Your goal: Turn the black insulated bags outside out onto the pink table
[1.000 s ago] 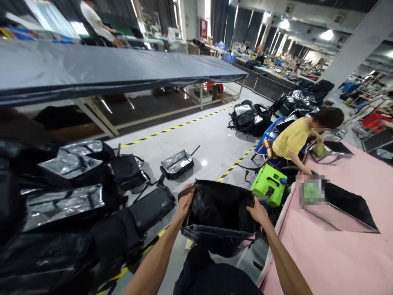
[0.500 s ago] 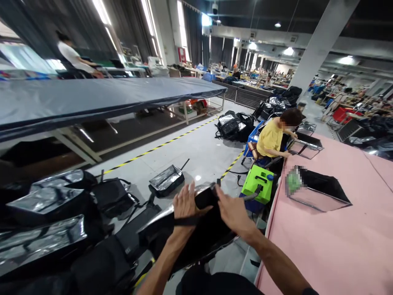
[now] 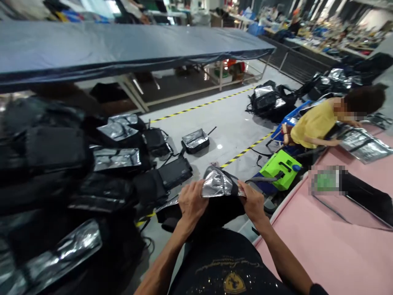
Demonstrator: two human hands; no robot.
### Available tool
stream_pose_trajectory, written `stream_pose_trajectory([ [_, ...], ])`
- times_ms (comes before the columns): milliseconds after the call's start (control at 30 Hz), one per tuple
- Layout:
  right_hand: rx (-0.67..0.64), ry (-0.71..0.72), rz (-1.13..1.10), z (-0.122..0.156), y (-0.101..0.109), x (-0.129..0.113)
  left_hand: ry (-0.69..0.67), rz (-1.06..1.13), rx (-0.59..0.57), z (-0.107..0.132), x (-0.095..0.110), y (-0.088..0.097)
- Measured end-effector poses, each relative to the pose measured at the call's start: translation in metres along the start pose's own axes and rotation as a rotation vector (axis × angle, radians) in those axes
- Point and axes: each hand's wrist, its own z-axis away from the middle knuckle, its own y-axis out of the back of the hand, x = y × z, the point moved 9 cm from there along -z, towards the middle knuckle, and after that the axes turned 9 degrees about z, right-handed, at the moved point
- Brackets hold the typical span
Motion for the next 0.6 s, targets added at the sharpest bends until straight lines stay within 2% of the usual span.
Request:
stream_pose_trajectory([
  [133,0.044,-0.114,-0.029,0.007,-0.014,0.010,-0.008,0.067,-0.158,-0.009,0.004,-0.016],
  [300,0.000,-0.137,0.025,-0.022,-0.012,0.010,-0.040,0.388,-0.486,-0.045,0.003,-0.032],
  [367,-0.018,-0.123,0.052,-0.036,-0.012,0.008,0.008,0.510,-0.554,-0.059,-0.004,-0.036],
  [500,-0.043,-0.044,0.110,-0.069,-0.021,-0.006,0.217,0.599,-0.594,-0.079,-0.043,-0.047],
  [600,-0.076,0.001,0.131,-0.111,-0.042,-0.019,0.335,0.668,-0.575,-0.093,-0.083,-0.058],
])
